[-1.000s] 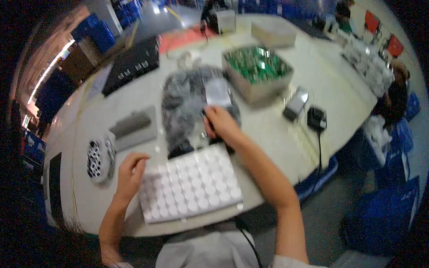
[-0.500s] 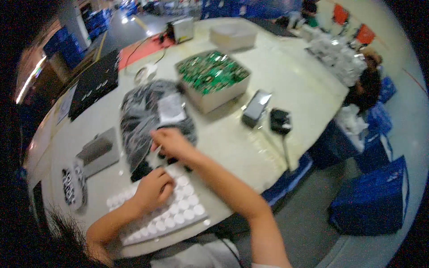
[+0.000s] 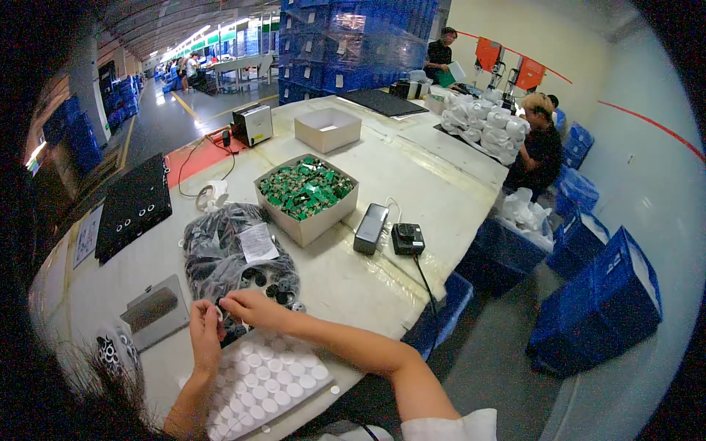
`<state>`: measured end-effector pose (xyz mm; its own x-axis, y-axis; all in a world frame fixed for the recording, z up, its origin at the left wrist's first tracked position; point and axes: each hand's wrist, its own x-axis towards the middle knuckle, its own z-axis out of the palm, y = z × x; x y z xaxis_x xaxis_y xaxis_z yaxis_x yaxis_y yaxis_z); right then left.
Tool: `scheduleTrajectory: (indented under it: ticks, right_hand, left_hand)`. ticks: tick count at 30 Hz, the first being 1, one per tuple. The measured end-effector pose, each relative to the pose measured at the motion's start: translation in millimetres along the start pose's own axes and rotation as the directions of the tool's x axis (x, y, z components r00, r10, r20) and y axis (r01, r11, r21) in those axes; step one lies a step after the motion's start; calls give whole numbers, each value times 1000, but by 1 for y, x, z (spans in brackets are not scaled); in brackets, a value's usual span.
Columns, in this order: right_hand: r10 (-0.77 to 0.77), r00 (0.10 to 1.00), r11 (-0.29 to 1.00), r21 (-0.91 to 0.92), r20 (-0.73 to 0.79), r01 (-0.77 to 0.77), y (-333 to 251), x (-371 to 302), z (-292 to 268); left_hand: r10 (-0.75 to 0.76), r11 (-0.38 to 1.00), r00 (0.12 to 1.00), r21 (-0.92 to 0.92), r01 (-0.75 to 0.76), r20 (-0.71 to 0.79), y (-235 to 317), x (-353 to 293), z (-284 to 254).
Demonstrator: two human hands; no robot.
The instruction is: The person assembles small circular plastic components into a white organizing tray by hand.
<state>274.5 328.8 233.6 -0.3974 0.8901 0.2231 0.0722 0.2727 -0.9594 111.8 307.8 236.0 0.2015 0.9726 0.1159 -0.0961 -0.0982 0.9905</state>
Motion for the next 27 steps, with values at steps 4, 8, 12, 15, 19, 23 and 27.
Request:
scheduleTrajectory:
  ticks: [4,8,12,15,19,23,27]
  right_hand:
    - [2,1000,1000,15,-1,-2,4,1,7]
    - [39,997,999,-25,65,-38,2,0,10]
    - [77,990,996,45,116,-83,3,-6,8]
    - [130,988,985,101,77,-138,5,-7,10]
    - [-144,989,983,-108,24,146,5,-3,22]
    - [-17,999,1000,-9,32,17,-5,-5,12]
    - [-10,1000,1000,-5,-17,9,7,-6,4]
  left_hand:
    - [-38,991,999,-131,37,-3,-14,7,-8]
    - [1,998,998,-62,-5,-66,-11,6,-3]
    - [-77,989,997,-127,80,31,-14,6,0]
    - [-53,998,998,-48,51,-23,-11,5,3]
    - [-53,998,997,31,54,-52,-12,5,-7]
    - [-1,1000,1000,-7,1,-9,-6,4,3]
    - [52,999,997,14,-52,51,-3,1,10]
